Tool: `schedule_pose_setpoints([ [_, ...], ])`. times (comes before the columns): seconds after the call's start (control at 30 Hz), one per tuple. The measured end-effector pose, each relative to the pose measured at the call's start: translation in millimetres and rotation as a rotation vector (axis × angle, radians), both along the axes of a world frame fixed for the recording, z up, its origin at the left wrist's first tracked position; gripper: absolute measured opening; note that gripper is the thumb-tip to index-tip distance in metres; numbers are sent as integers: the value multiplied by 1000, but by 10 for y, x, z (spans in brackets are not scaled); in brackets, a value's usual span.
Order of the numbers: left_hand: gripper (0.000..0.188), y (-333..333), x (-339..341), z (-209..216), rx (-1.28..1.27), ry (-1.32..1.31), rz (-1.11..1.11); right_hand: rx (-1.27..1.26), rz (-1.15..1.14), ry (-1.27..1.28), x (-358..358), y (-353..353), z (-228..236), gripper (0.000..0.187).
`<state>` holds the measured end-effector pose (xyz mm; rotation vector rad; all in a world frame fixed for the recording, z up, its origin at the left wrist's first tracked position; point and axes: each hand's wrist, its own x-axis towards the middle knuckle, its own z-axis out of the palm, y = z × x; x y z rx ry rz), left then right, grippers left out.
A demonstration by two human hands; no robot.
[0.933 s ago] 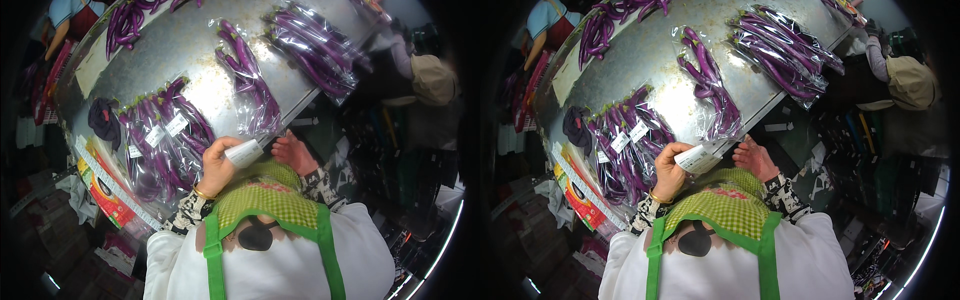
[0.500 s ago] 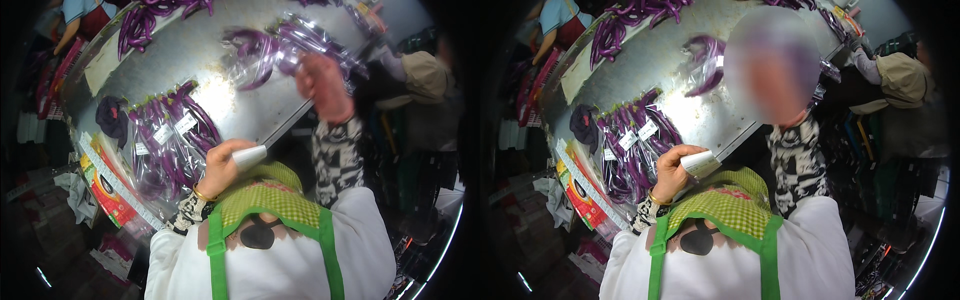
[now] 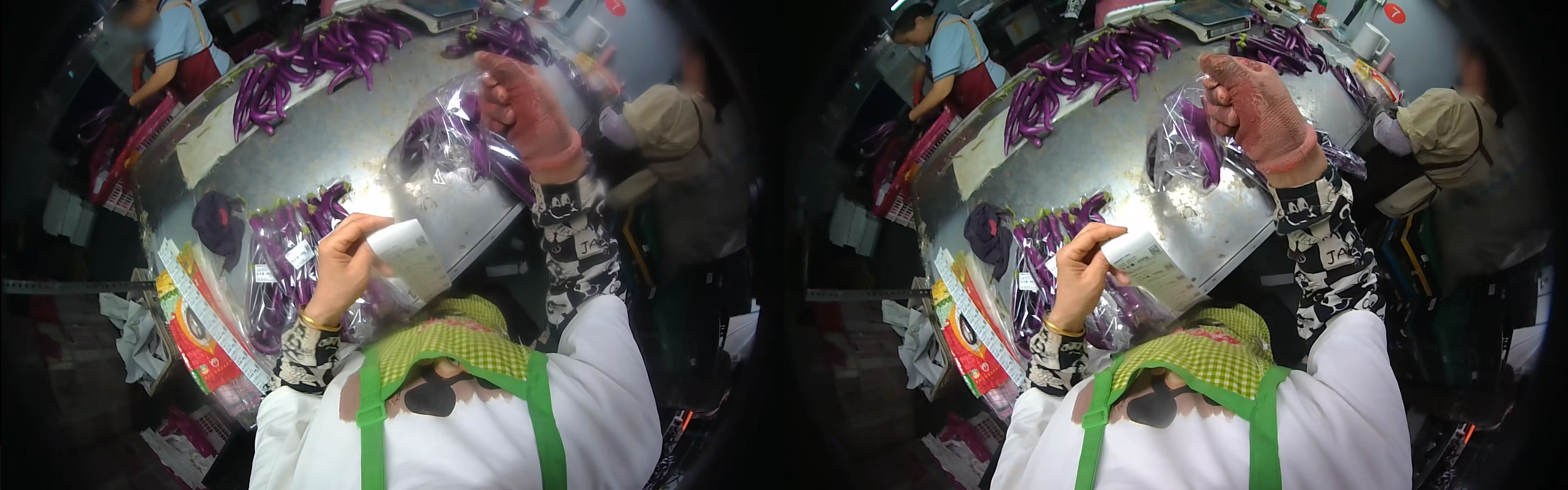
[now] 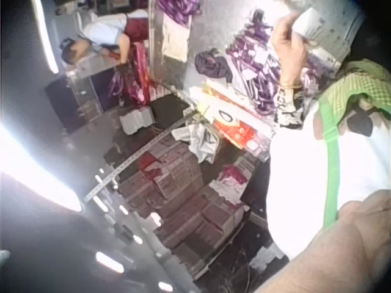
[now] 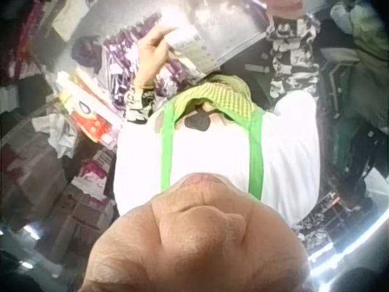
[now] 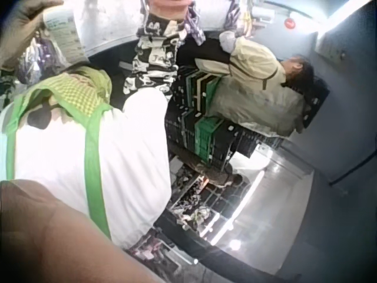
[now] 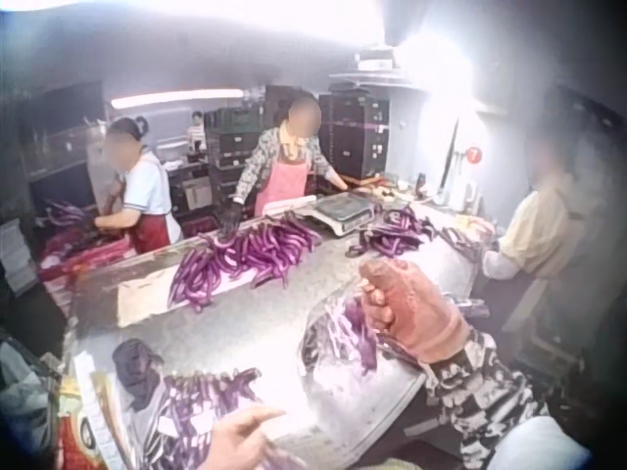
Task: The person moves a crate of bagged eggplants onto a table, removes the bags from the crate, takes a strip of printed labels, and applies one label to each plastic bag by hand.
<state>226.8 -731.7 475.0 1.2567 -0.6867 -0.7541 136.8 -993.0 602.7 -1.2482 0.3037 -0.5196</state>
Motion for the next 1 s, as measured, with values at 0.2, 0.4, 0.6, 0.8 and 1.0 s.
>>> schedule_pose_setpoints([
  [0.2, 40, -196, 320, 374, -249, -145, -24, 6, 47, -14, 52, 59, 131, 29],
  [0.4, 25, -453, 399, 958, 95, -227, -208, -2, 46, 48, 129, 267, 379, 25],
  [0.6, 20, -532, 114, 1105, -26, -523, -60, 156, 48, -106, 76, 221, 463, 20],
  [0.8, 16, -595, 402, 1245, -238, -374, 166, 257, 232, -274, -58, 48, 410, 23],
  [1.0, 20, -989, 767, 1586, -166, -560, 168, 42, 128, -83, 130, -77, 545, 28],
])
